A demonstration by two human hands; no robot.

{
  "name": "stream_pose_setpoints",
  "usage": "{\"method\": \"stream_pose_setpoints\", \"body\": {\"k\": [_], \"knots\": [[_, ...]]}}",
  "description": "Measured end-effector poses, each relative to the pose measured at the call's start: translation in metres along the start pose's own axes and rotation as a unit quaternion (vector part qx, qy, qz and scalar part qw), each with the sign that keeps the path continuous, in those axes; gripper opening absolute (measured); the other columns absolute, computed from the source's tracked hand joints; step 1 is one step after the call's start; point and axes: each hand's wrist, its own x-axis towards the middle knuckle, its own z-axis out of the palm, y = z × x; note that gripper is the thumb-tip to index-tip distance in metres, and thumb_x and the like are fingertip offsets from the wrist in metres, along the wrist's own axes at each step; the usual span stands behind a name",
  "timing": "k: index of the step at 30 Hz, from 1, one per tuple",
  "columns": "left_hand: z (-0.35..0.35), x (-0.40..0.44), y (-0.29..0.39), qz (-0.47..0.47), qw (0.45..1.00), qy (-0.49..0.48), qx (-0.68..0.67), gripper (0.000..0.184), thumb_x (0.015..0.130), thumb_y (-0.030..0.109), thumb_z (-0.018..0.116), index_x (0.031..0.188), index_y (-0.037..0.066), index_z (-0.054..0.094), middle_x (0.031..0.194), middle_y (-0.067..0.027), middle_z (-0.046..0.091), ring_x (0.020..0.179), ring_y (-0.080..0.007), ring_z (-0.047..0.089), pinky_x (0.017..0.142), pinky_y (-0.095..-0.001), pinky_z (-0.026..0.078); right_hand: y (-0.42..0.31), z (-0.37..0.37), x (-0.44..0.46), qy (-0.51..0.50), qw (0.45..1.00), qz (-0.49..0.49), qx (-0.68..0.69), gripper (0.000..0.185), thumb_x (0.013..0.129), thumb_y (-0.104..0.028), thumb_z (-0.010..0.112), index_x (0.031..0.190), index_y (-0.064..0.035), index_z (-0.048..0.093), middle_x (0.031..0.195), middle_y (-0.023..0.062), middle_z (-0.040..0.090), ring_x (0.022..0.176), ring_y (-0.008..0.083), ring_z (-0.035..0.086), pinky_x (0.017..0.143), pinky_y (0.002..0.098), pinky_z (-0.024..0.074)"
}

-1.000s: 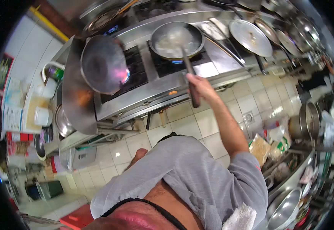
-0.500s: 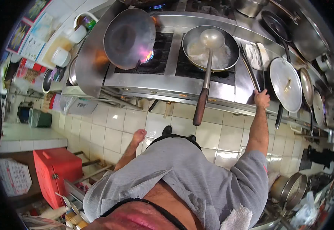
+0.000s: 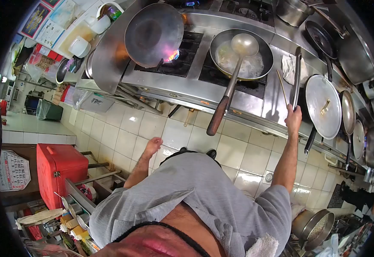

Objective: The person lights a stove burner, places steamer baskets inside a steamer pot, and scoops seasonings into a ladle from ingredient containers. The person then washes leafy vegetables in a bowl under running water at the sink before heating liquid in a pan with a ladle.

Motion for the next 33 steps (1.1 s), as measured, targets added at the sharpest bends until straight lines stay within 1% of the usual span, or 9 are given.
{"method": "stream_pose_setpoints", "body": {"k": [2,7,9,11,13,18,26,29,33], "knots": [[0.000,0.006,0.030,0.061,0.998,0.013,-0.018,0.034,0.080,0.023,0.065,0.106,0.003,0.056,0.087,-0.0058,0.060,0.069,-0.0114,0.055,0.059,-0.0260,0.046,-0.031,-0.015,-0.026,-0.012,0.990,-0.047,0.135,0.029,0.085,-0.029,0.056,0.087,-0.0015,0.049,0.051,0.0030,0.041,0.037,0.0091,0.040,0.033,0.0263,0.0316],[0.007,-0.034,0.168,0.165,0.975,-0.099,-0.112,0.034,0.083,0.023,0.062,0.111,0.005,0.054,0.086,-0.0015,0.058,0.075,-0.0102,0.053,0.068,-0.0241,0.044,-0.168,-0.042,-0.147,-0.081,0.969,-0.060,0.224,0.031,0.084,-0.023,0.059,0.106,-0.0037,0.049,0.060,-0.0004,0.046,0.039,0.0038,0.035,0.032,0.0211,0.0270],[0.010,-0.042,0.202,0.215,0.936,-0.187,-0.205,0.043,0.083,0.028,0.063,0.118,0.007,0.050,0.094,-0.0019,0.057,0.082,-0.0111,0.053,0.072,-0.0248,0.043,-0.194,-0.025,-0.187,-0.170,0.959,-0.070,0.216,0.038,0.082,-0.022,0.063,0.111,-0.0034,0.048,0.066,-0.0010,0.049,0.042,0.0063,0.040,0.035,0.0236,0.0311],[0.006,-0.047,0.225,0.235,0.905,-0.242,-0.258,0.051,0.082,0.033,0.064,0.122,0.008,0.047,0.100,-0.0029,0.056,0.087,-0.0121,0.053,0.074,-0.0255,0.042,-0.216,0.012,-0.223,-0.205,0.952,-0.169,0.154,0.044,0.080,-0.023,0.066,0.113,-0.0015,0.046,0.066,0.0018,0.051,0.048,0.0104,0.047,0.042,0.0268,0.0364],[-0.002,-0.048,0.240,0.269,0.804,-0.367,-0.383,0.062,0.080,0.039,0.063,0.128,0.008,0.040,0.111,-0.0063,0.054,0.099,-0.0164,0.052,0.083,-0.0303,0.043,-0.220,0.059,-0.248,-0.266,0.945,-0.165,0.098,0.047,0.079,-0.024,0.067,0.112,0.0012,0.044,0.066,0.0082,0.055,0.053,0.0173,0.053,0.049,0.0313,0.0413],[-0.027,-0.014,0.217,0.214,0.747,-0.429,-0.461,0.064,0.082,0.043,0.059,0.130,0.010,0.036,0.118,-0.0084,0.051,0.108,-0.0209,0.050,0.090,-0.0375,0.043,-0.241,0.160,-0.296,-0.284,0.947,-0.149,-0.017,0.050,0.079,-0.027,0.064,0.111,0.0044,0.043,0.066,0.0169,0.058,0.058,0.0310,0.058,0.055,0.0401,0.0449],[-0.067,0.027,0.195,0.102,0.730,-0.459,-0.496,0.043,0.089,0.038,0.048,0.121,0.010,0.046,0.114,-0.0081,0.055,0.105,-0.0231,0.052,0.089,-0.0398,0.043,-0.288,0.227,-0.333,-0.242,0.961,-0.128,-0.023,0.049,0.080,-0.025,0.061,0.113,0.0050,0.041,0.073,0.0212,0.060,0.065,0.0381,0.059,0.056,0.0451,0.0448],[-0.069,0.029,0.203,0.093,0.736,-0.449,-0.498,0.044,0.089,0.040,0.047,0.120,0.008,0.047,0.114,-0.0104,0.056,0.104,-0.0253,0.054,0.089,-0.0409,0.043,-0.294,0.242,-0.336,-0.213,0.968,-0.127,-0.034,0.051,0.081,-0.026,0.062,0.116,0.0040,0.041,0.066,0.0164,0.057,0.058,0.0319,0.057,0.055,0.0411,0.0436],[-0.064,0.036,0.212,0.078,0.669,-0.463,-0.576,0.041,0.089,0.037,0.049,0.114,0.005,0.050,0.110,-0.0150,0.059,0.100,-0.0291,0.057,0.090,-0.0434,0.044,-0.301,0.251,-0.336,-0.215,0.963,-0.147,-0.064,0.053,0.083,-0.028,0.058,0.120,0.0040,0.038,0.080,0.0233,0.061,0.072,0.0408,0.060,0.061,0.0490,0.0461]]}}
